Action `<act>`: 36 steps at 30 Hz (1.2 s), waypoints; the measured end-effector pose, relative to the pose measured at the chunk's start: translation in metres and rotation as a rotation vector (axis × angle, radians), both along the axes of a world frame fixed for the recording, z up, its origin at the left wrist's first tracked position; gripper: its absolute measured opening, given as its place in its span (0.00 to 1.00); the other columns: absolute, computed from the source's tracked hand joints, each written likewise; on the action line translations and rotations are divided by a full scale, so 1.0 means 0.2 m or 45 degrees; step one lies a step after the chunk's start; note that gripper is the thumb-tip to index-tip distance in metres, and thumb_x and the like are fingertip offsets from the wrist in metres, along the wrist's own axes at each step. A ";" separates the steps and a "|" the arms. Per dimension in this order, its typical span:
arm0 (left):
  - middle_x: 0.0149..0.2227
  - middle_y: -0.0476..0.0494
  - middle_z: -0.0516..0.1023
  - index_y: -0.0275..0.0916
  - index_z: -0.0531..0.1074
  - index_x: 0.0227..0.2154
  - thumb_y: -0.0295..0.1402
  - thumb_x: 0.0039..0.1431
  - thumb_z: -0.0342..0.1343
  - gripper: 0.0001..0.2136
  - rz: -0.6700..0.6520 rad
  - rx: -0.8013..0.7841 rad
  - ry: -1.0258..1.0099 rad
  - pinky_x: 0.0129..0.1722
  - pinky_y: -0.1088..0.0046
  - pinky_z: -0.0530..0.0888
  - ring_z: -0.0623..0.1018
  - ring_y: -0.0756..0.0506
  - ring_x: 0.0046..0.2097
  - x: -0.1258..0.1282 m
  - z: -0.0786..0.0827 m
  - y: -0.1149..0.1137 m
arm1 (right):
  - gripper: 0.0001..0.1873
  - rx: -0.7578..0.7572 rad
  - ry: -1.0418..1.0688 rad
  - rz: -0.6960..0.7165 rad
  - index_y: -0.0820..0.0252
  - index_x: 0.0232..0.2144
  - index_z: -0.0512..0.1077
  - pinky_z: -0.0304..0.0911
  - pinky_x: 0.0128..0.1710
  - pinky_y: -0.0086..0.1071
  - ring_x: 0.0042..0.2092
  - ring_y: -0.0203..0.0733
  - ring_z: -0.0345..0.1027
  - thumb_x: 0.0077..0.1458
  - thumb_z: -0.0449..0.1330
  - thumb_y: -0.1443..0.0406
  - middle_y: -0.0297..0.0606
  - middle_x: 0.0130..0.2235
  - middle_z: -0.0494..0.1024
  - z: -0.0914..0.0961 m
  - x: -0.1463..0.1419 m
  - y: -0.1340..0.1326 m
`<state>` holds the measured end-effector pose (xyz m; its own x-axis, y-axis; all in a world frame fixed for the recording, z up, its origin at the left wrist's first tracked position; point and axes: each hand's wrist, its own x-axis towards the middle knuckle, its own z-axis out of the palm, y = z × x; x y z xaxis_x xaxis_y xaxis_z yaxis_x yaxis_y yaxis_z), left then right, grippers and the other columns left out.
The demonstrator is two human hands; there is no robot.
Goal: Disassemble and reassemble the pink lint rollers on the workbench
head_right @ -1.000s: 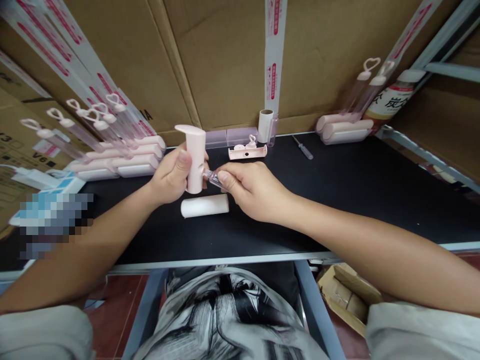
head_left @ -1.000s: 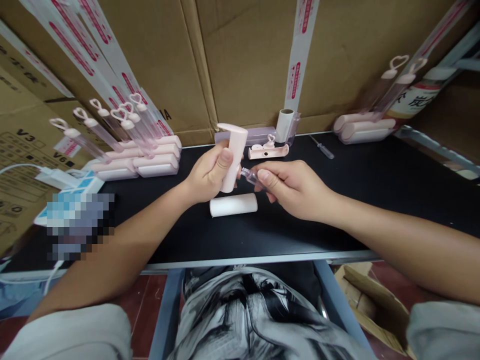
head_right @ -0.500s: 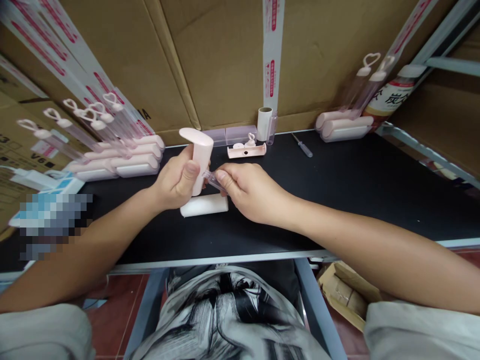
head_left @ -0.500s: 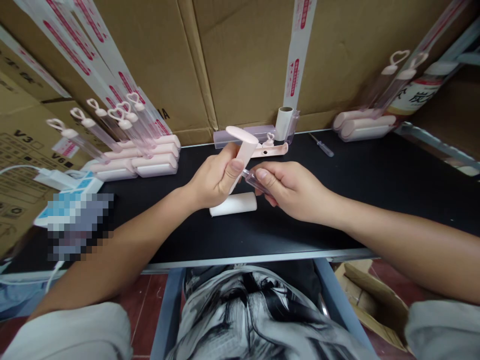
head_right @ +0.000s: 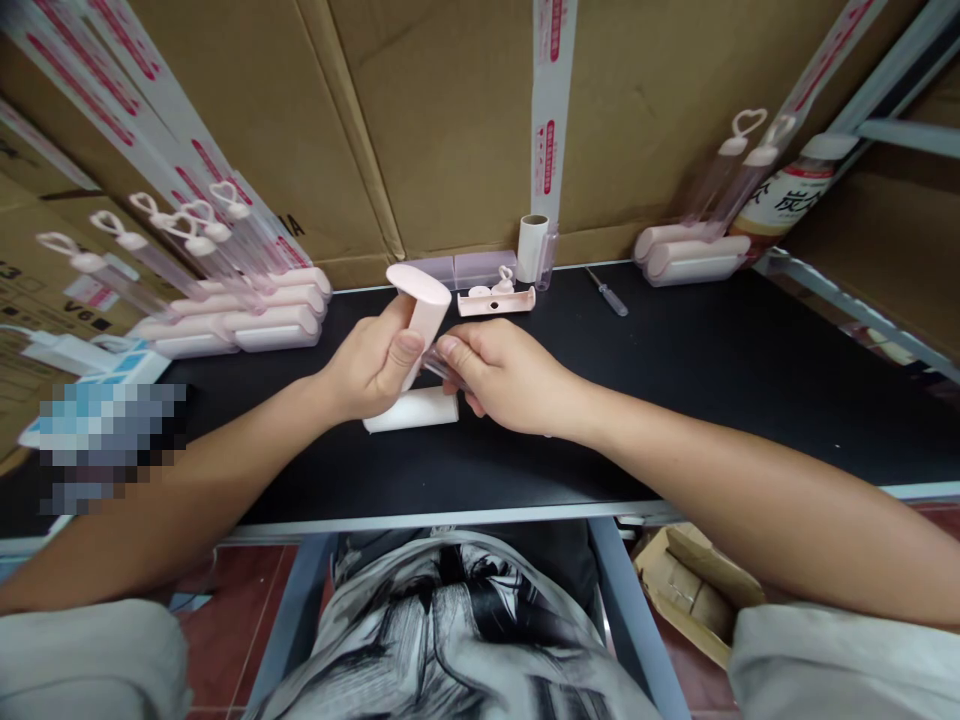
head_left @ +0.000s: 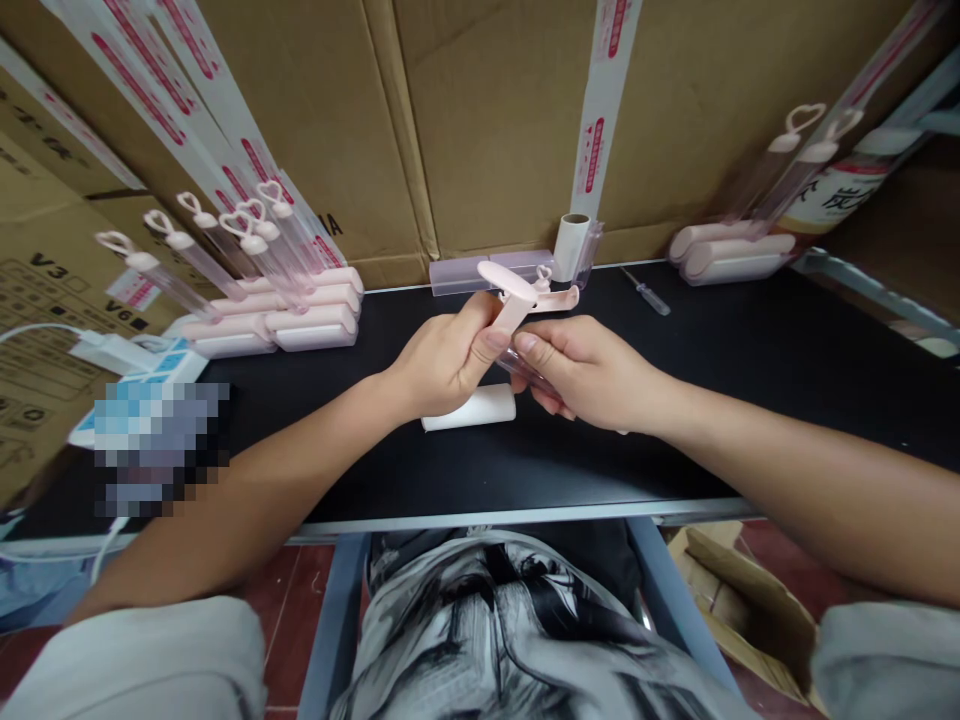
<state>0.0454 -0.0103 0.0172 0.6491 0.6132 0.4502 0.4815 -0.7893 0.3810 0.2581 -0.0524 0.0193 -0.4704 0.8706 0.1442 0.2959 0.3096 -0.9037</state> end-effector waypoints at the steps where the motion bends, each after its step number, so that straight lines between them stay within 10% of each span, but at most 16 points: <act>1: 0.38 0.41 0.80 0.38 0.66 0.51 0.59 0.74 0.33 0.29 0.010 -0.024 -0.006 0.35 0.67 0.71 0.81 0.42 0.36 0.00 0.01 0.00 | 0.26 -0.008 0.016 0.001 0.60 0.29 0.71 0.56 0.18 0.26 0.17 0.31 0.60 0.73 0.53 0.49 0.29 0.16 0.68 0.00 0.01 0.01; 10: 0.38 0.39 0.82 0.40 0.70 0.44 0.64 0.68 0.45 0.29 0.302 -0.201 0.184 0.33 0.67 0.70 0.80 0.40 0.36 -0.11 0.09 0.00 | 0.18 0.200 0.085 -0.031 0.61 0.44 0.78 0.61 0.19 0.26 0.22 0.32 0.66 0.64 0.66 0.52 0.31 0.28 0.76 -0.03 0.10 0.13; 14: 0.45 0.36 0.83 0.39 0.66 0.59 0.65 0.57 0.59 0.38 0.329 -0.360 0.466 0.35 0.65 0.72 0.83 0.35 0.40 -0.14 0.09 -0.06 | 0.15 0.182 -0.009 -0.055 0.62 0.40 0.77 0.67 0.24 0.27 0.26 0.33 0.70 0.66 0.64 0.54 0.38 0.33 0.80 -0.04 0.13 0.18; 21: 0.43 0.30 0.83 0.35 0.64 0.55 0.64 0.62 0.54 0.36 0.613 -0.305 0.580 0.35 0.61 0.74 0.84 0.30 0.42 -0.08 0.07 -0.15 | 0.11 0.313 -0.092 -0.102 0.59 0.44 0.78 0.70 0.31 0.32 0.32 0.38 0.72 0.67 0.61 0.59 0.39 0.38 0.81 -0.08 0.17 0.25; 27: 0.47 0.34 0.83 0.39 0.67 0.53 0.43 0.62 0.62 0.21 0.145 -0.255 0.870 0.38 0.62 0.74 0.84 0.32 0.44 -0.06 0.06 -0.19 | 0.32 0.537 -0.119 -0.132 0.55 0.65 0.66 0.74 0.42 0.40 0.41 0.45 0.78 0.63 0.67 0.55 0.44 0.51 0.84 -0.09 0.21 0.27; 36: 0.45 0.44 0.78 0.50 0.49 0.67 0.44 0.64 0.58 0.33 -0.018 -0.842 -0.497 0.33 0.63 0.81 0.84 0.42 0.34 -0.20 0.06 0.07 | 0.48 0.306 -0.208 -0.184 0.54 0.75 0.53 0.74 0.32 0.45 0.28 0.49 0.76 0.61 0.66 0.47 0.37 0.33 0.82 -0.06 0.17 0.19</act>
